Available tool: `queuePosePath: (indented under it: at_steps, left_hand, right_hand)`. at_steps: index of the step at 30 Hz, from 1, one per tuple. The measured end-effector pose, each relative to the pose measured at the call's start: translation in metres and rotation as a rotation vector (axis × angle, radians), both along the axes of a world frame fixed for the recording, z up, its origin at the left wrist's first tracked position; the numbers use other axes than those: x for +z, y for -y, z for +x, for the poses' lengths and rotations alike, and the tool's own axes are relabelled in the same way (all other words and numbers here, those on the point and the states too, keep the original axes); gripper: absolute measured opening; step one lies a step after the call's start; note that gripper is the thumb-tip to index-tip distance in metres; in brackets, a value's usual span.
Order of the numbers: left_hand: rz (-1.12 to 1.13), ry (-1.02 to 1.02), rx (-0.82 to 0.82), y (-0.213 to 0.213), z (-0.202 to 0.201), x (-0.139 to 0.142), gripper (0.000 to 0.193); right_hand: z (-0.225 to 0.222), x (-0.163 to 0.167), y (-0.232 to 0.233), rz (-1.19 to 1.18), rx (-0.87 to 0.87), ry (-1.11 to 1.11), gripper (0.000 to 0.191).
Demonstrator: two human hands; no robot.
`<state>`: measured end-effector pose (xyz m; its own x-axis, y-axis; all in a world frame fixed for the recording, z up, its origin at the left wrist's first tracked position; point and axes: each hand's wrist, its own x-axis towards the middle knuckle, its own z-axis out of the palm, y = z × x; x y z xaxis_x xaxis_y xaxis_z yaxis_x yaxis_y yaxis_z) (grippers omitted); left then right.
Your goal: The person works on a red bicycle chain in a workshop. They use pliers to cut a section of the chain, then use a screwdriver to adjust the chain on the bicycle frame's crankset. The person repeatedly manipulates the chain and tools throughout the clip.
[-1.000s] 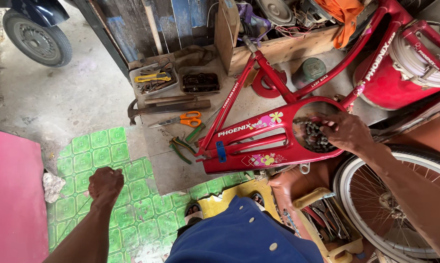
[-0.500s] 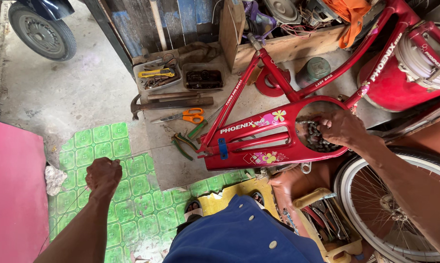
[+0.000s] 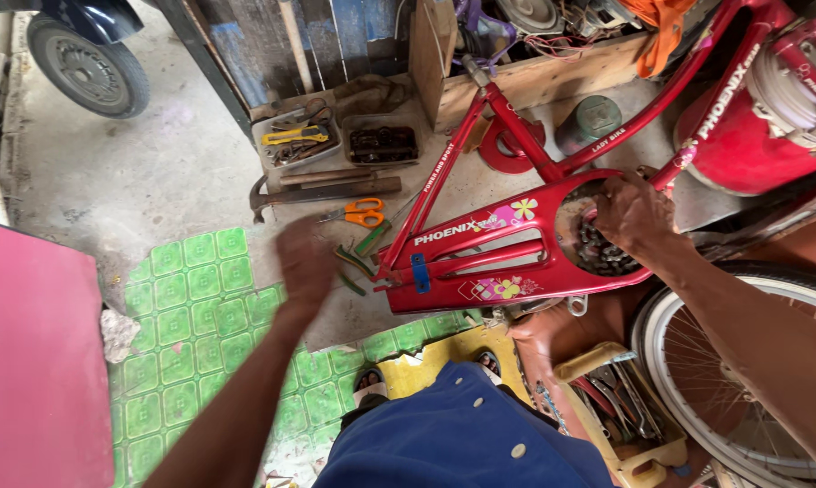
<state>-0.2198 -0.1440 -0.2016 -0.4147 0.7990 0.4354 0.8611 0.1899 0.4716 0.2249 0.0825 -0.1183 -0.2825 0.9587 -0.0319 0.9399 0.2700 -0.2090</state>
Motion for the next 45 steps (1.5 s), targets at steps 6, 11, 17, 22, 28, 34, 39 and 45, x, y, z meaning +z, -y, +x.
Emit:
queuePosePath:
  at_steps: [6, 11, 17, 22, 28, 34, 39, 45]
  left_hand:
    - [0.083, 0.218, -0.219, -0.038, 0.109, 0.053, 0.031]
    - [-0.153, 0.221, -0.134, -0.028, 0.106, 0.035, 0.029]
    - [-0.162, 0.259, -0.090, -0.038, 0.101, -0.008, 0.027]
    - [-0.275, 0.321, -0.086, -0.043, 0.094, -0.009, 0.034]
    - [-0.401, 0.323, -0.022, -0.037, 0.089, 0.002, 0.051]
    - [-0.500, 0.464, -0.006, -0.035, 0.090, 0.014, 0.060]
    - [-0.461, 0.558, 0.018, -0.031, 0.087, 0.012, 0.065]
    - [-0.473, 0.600, 0.078, -0.031, 0.069, -0.002, 0.060]
  right_hand:
    - [0.003, -0.001, 0.002, 0.092, 0.019, -0.101, 0.033]
    - [-0.003, 0.006, 0.009, 0.071, 0.027, -0.080, 0.028]
    - [-0.013, 0.013, 0.008, 0.050, 0.000, 0.006, 0.025]
    - [-0.008, -0.005, 0.001, 0.195, 0.047, -0.003, 0.031]
    - [-0.010, -0.006, 0.000, 0.175, 0.021, 0.023, 0.028]
    - [-0.015, 0.004, 0.003, -0.033, -0.138, -0.002, 0.027]
    - [-0.015, 0.002, 0.004, 0.095, -0.054, -0.024, 0.029]
    - [-0.013, -0.003, 0.007, -0.145, -0.130, 0.075, 0.036]
